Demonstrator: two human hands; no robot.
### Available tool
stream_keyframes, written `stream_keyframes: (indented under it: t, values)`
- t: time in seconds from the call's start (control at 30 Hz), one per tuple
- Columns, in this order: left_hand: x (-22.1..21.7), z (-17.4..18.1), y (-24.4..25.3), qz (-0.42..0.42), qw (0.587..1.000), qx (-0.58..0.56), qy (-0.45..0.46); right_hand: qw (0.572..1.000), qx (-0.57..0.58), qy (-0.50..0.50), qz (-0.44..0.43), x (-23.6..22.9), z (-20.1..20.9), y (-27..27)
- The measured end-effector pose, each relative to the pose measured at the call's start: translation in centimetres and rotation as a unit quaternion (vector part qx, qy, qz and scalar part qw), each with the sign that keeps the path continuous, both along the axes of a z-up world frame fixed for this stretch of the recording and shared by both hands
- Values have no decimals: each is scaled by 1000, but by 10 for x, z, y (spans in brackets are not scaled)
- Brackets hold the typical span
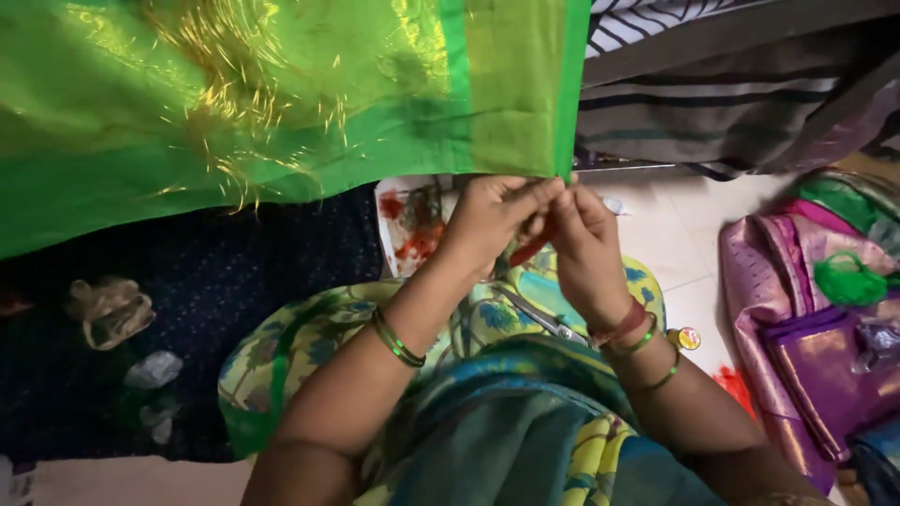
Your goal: Tying decorative tassels or latkans onto the edge of a green sari.
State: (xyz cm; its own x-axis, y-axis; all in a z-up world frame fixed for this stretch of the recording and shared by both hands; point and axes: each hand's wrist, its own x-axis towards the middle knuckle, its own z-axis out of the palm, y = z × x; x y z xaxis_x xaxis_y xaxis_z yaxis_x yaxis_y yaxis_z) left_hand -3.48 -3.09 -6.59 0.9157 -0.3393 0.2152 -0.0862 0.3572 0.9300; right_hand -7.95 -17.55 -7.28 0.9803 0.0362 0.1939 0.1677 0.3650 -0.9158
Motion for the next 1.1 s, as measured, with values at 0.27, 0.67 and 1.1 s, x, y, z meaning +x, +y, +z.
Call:
stream_keyframes:
  t: [0.27,0.67,1.1]
  values:
    - [10,-2,-4,-33,998,-32,41,915,-364,-70,-160,-9,18,-18]
    - [-3,20,3,59,975,-215,20,842,-380,-368,-102,1,154,103]
    - [11,-22,-7,36,994,-70,-72,867,-373,-303,-130,-36,132,49]
